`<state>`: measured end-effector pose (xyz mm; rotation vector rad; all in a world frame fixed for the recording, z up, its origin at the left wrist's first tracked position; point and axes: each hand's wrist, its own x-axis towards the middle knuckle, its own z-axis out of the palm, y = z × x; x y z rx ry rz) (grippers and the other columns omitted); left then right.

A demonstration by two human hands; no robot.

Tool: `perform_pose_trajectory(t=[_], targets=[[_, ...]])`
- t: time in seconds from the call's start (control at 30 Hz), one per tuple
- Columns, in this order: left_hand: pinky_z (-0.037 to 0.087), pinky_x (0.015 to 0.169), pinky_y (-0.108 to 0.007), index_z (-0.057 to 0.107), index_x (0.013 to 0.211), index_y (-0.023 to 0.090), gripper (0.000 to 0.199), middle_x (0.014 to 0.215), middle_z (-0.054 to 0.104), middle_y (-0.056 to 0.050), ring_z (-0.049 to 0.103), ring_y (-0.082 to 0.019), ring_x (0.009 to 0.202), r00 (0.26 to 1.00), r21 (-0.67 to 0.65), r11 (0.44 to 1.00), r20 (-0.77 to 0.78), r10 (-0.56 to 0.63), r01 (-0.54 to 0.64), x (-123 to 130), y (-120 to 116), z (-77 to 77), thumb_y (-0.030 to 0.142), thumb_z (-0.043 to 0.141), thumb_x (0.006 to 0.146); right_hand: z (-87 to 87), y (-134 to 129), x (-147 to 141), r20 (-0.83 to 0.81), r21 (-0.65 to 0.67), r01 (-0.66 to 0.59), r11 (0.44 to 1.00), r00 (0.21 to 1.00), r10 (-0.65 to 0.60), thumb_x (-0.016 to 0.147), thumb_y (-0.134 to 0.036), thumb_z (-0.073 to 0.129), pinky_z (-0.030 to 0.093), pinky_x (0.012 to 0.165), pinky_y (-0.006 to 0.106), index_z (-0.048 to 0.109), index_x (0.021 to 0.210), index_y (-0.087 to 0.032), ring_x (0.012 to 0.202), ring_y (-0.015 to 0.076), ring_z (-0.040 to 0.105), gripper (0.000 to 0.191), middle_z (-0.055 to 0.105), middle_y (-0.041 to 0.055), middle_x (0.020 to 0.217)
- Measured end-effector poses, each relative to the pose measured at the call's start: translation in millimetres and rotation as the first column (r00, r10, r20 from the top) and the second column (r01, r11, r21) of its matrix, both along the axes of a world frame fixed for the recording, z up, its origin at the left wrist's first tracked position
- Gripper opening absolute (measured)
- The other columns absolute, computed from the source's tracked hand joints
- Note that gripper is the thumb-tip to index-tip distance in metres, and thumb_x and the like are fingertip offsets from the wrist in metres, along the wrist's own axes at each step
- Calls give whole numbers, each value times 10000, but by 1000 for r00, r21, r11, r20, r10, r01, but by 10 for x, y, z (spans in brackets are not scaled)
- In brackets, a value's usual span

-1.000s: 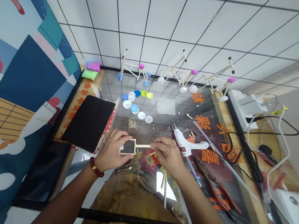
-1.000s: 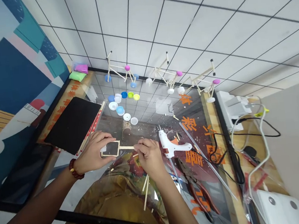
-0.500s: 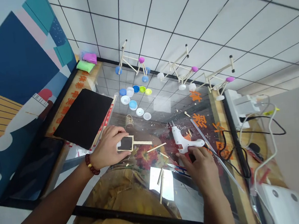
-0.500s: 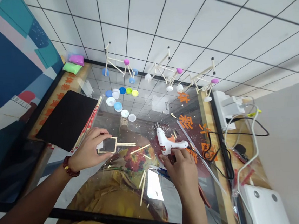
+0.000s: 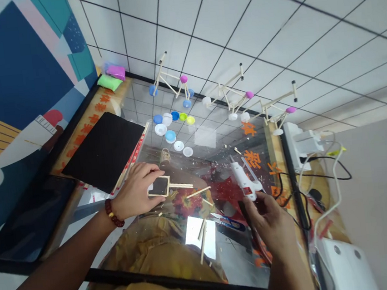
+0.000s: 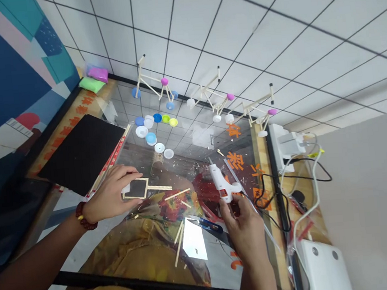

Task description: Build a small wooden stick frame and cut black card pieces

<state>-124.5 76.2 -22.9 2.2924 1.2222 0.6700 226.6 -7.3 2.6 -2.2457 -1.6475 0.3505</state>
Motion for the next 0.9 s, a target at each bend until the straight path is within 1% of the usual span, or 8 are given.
perform_pose_trajectory(t=[0.1,0.17,0.3,0.33,0.4,0.5,0.7,0.9], targets=[[423,977,-471,597,1180,204,520,1170,585,-105,541,-295,1080,1000,11,1000,-9,-11,11,-6,13,-29,338,756,704,0,14,-39,-16,-60,-63,996,998,63,842,-583,558,433,542,301,644,922,-197,572,198,594,403,654,39,671],[426,972,-468,597,1181,205,516,1171,585,-107,542,-296,1080,1000,20,1000,-12,-15,15,-7,20,-47,341,752,707,10,21,-25,-21,-80,-132,988,991,131,856,-548,567,461,568,304,660,899,-201,608,196,613,362,674,51,733],[430,980,-468,592,1194,200,524,1184,576,-113,540,-300,1097,1000,16,1000,-19,-8,9,-1,9,-25,349,743,714,34,90,169,83,40,-319,947,946,315,891,-378,572,517,796,356,674,1016,-218,903,230,659,227,692,89,1029],[426,991,-471,587,1203,196,531,1194,571,-117,536,-302,1109,1000,8,1000,-23,-6,7,0,2,-9,347,741,717,19,133,236,175,92,-386,918,914,366,884,-323,571,507,850,392,654,1083,-205,976,252,642,247,674,109,1098],[417,1014,-475,567,1233,191,568,1221,556,-122,526,-304,1135,1000,-14,1000,-26,2,-2,-3,-9,21,339,743,714,-44,247,352,313,31,-564,825,789,528,859,-181,534,471,918,460,605,1195,-197,1097,290,594,344,642,125,1203],[413,1045,-456,499,1321,193,688,1284,516,-123,503,-299,1188,1000,-54,998,-10,9,-10,-19,-20,42,327,756,698,-157,437,435,406,-72,-698,713,632,660,826,-70,481,491,854,440,572,1238,-184,1074,286,607,437,624,138,1226],[390,1098,-448,392,1413,236,827,1388,446,-114,452,-299,1280,999,-120,993,31,16,-12,-58,-22,26,314,769,681,-115,621,416,376,-68,-780,622,557,741,769,-91,500,499,821,414,490,1242,-120,1035,285,589,473,576,184,1211],[388,1099,-453,446,1364,208,761,1360,467,-122,460,-293,1270,998,-119,993,55,8,-2,-49,-20,14,286,773,681,9,585,458,536,65,-805,590,527,660,753,-211,546,453,675,413,506,1140,-114,825,300,576,400,615,159,966]])
